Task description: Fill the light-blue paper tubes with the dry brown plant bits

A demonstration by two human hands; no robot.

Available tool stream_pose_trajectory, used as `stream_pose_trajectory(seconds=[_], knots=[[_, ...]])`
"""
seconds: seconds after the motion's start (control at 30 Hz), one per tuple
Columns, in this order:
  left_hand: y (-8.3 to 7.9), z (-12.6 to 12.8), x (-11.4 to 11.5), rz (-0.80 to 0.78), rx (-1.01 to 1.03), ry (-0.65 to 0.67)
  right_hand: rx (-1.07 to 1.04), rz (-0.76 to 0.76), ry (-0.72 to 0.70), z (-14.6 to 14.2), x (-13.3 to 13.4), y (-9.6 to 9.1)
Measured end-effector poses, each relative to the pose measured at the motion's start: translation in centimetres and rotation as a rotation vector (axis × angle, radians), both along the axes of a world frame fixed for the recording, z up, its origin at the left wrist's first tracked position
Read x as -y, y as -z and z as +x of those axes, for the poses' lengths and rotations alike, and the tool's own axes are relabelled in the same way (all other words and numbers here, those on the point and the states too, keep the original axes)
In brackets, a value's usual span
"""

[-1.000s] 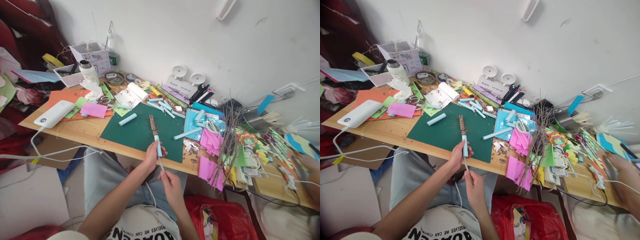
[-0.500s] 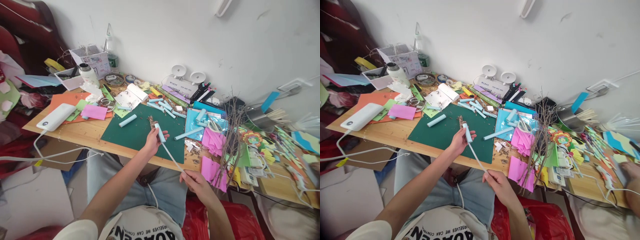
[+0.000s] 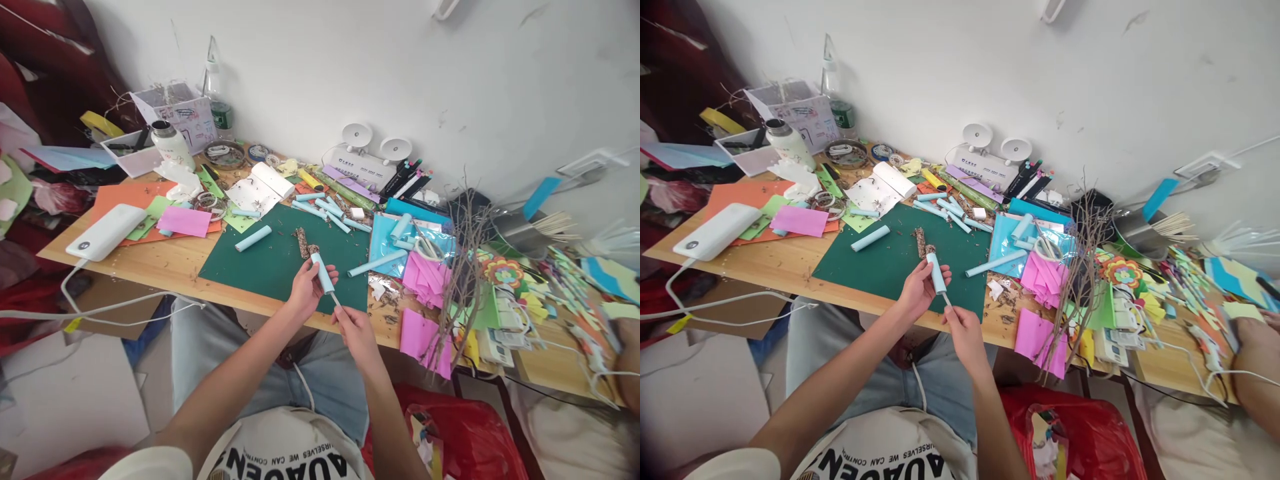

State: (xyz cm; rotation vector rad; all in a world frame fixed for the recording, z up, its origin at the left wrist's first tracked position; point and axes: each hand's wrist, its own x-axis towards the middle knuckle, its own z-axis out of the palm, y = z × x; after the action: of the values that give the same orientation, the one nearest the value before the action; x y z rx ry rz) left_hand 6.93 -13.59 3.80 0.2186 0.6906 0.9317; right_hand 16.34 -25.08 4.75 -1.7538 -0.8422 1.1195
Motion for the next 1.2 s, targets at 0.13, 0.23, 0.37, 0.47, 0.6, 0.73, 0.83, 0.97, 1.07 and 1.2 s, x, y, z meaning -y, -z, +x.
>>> stream_pose_trajectory(seconds=[0.13, 0.23, 0.37, 0.47, 0.6, 0.73, 0.83, 0.97, 1.07, 1.2], knots=[[0.5, 0.0, 0.3, -0.018, 0.012, -0.005, 0.091, 0.017, -0.060, -0.3, -1.9, 0.3], [0.6, 0.0, 0.0, -0.053, 0.033, -0.003, 0.163, 0.001, -0.145, -0.4, -1.7, 0.0], [0.2, -0.2, -0.6, -0.120, 0.035, -0.045, 0.252, -0.043, -0.311, 0.0, 0.6, -1.7], [-0.1, -0.8, -0.8, -0.148, 0.010, -0.063, 0.262, -0.109, -0.510, 2.0, 3.2, -3.5], [-0.1, -1.9, -0.6, -0.074, -0.034, -0.069, 0.189, -0.104, -0.552, 6.7, 6.0, -4.7], [0.1, -2.3, -0.2, 0.096, -0.137, -0.052, -0.034, 0.014, -0.387, 8.7, 5.7, -3.4], [0.5, -1.5, 0.2, 0.159, -0.203, -0.055, -0.004, 0.141, -0.185, 6.8, 3.5, -2.0], [1.1, 0.6, 0.5, 0.258, -0.278, -0.065, 0.055, 0.134, 0.091, 3.0, 0.2, -0.8], [1.4, 1.8, 0.1, 0.309, -0.365, -0.089, 0.081, 0.140, 0.170, 1.6, -1.8, -0.2], [1.4, 2.4, -1.1, 0.346, -0.403, -0.101, 0.189, 0.204, 0.204, 1.8, -4.1, 0.1]])
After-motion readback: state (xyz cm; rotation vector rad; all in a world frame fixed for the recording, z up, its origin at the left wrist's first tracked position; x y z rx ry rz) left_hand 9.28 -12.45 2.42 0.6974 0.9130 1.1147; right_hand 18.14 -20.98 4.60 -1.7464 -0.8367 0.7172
